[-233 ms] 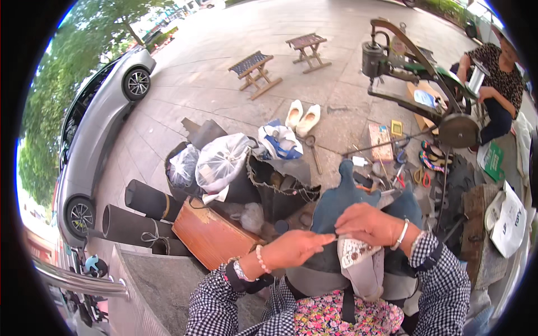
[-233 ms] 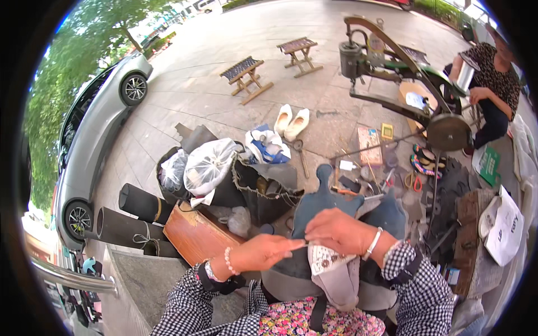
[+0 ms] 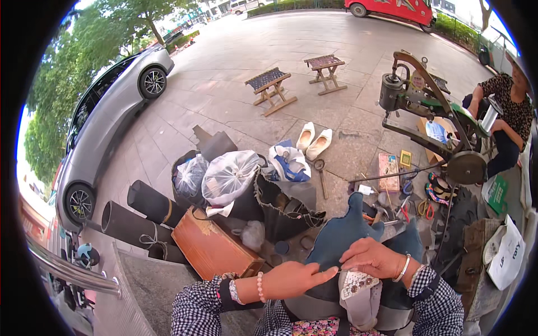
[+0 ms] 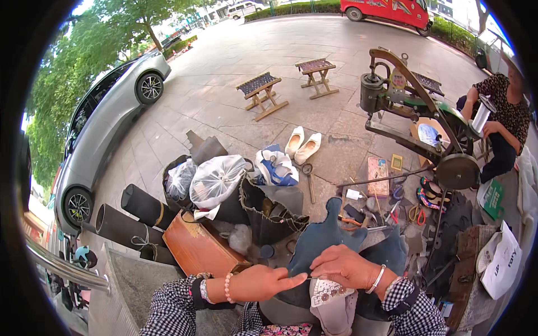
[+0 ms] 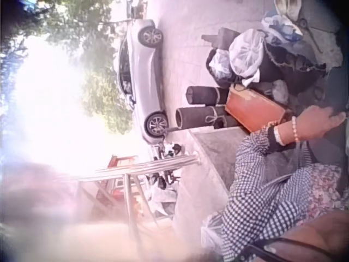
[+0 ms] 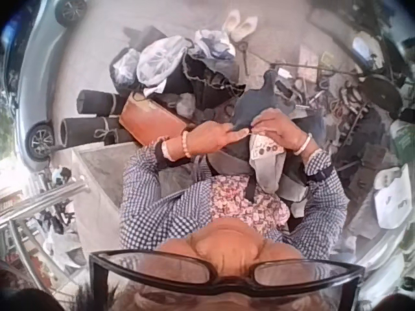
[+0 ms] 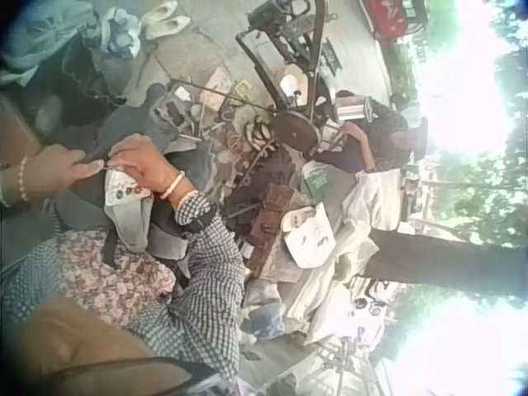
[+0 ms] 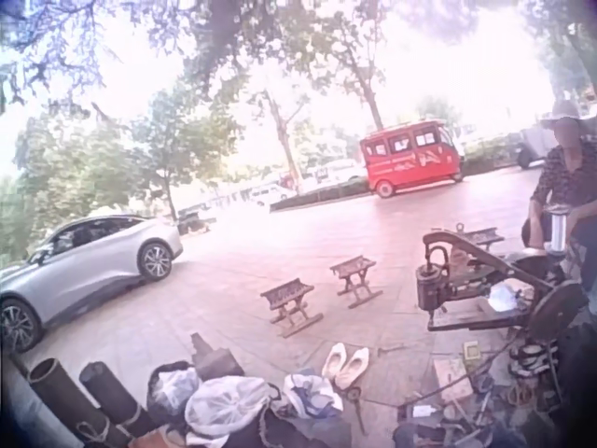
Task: Sewing a white shoe upper with a needle and thread.
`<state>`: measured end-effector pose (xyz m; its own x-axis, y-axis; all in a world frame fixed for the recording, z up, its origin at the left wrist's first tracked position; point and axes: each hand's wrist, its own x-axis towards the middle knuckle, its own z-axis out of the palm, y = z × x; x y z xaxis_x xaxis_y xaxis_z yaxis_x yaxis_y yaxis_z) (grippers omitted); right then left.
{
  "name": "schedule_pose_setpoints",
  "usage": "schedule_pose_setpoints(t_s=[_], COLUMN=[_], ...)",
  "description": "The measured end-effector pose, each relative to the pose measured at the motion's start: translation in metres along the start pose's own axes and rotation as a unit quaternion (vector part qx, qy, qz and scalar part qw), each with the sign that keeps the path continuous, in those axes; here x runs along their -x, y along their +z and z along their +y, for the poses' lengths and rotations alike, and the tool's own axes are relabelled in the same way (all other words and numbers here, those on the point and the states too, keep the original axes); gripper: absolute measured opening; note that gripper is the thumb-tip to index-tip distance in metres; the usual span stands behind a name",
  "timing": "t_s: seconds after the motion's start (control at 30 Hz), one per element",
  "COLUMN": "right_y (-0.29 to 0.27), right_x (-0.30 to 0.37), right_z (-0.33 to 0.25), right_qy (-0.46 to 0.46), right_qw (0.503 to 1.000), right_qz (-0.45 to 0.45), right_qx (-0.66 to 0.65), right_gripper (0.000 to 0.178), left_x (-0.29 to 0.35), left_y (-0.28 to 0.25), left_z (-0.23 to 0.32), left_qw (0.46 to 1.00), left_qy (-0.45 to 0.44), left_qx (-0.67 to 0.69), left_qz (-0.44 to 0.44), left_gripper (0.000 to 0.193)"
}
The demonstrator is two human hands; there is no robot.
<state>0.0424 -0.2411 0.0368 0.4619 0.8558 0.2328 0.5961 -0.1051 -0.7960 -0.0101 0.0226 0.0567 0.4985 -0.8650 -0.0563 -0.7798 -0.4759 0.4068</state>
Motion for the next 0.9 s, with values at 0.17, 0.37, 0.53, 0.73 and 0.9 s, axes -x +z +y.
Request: schedule_pose_setpoints(t_s=[0.17, 0.37, 0.53, 0.73, 0.9], right_y=[-0.007, -0.002, 0.0, -0.004, -0.008], right_x=[-0.006, -0.007, 0.011, 0.013, 0.003], right_z=[0.003, 0.001, -0.002, 0.004, 0.001], right_qy=[0.007, 0.001, 0.0, 0.051, 0.03], right_qw=[1.0, 1.0, 0.999, 0.998, 0.994], right_qz=[0.009, 0.019, 0.018, 0.015, 0.096], right_qx=[0.009, -0.012, -0.034, -0.017, -0.032], right_gripper=[0.017, 0.017, 0.017, 0.022, 0.018], left_x=[0.0, 0.003, 0.032, 0.062, 0.012], left_y=[-0.024, -0.015, -0.007, 0.022, 0.021], left_z=[-0.001, -0.006, -0.014, 0.001, 0.004], left_qw=[0.987, 0.986, 0.48, 0.766, 0.809], left_qy=[0.04, 0.015, -0.252, -0.202, -0.19], left_qx=[-0.145, 0.162, 0.808, 0.611, 0.526], left_qz=[0.052, 0.048, -0.231, -0.014, 0.18], left_gripper=[0.06, 0.05, 0.041, 0.035, 0.008])
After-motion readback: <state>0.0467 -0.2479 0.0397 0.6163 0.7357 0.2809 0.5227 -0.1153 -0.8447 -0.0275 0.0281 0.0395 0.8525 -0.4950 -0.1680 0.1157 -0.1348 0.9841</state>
